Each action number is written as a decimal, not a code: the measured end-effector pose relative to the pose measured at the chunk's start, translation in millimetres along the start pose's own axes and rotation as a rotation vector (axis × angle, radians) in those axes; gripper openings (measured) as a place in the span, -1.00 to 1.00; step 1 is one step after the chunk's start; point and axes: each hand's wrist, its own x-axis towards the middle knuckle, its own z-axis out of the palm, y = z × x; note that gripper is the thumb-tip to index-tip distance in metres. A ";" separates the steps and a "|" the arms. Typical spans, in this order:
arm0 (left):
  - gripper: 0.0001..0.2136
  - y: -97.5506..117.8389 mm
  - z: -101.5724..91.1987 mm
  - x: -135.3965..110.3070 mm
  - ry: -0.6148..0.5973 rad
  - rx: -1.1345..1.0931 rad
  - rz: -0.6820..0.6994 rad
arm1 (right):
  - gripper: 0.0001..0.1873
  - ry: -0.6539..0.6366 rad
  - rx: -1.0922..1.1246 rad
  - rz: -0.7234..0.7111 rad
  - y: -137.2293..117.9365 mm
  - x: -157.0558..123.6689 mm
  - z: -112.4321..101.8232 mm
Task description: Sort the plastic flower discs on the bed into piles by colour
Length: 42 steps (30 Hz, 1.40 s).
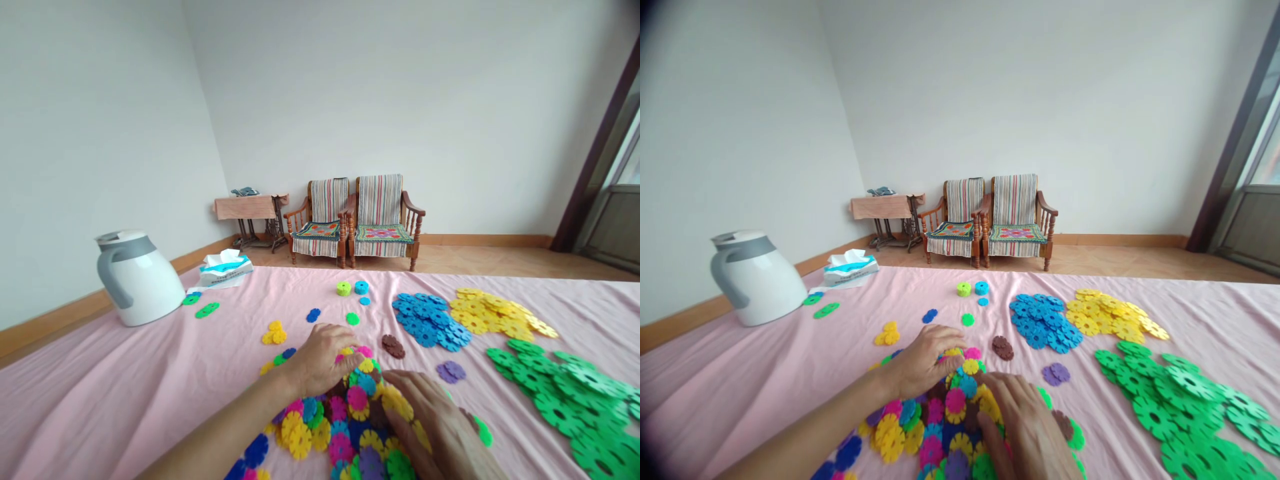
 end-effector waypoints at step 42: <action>-0.80 -1.5 10.9 23.7 0.172 0.078 -0.161 | -0.73 -0.041 0.210 0.347 44.2 -10.0 16.1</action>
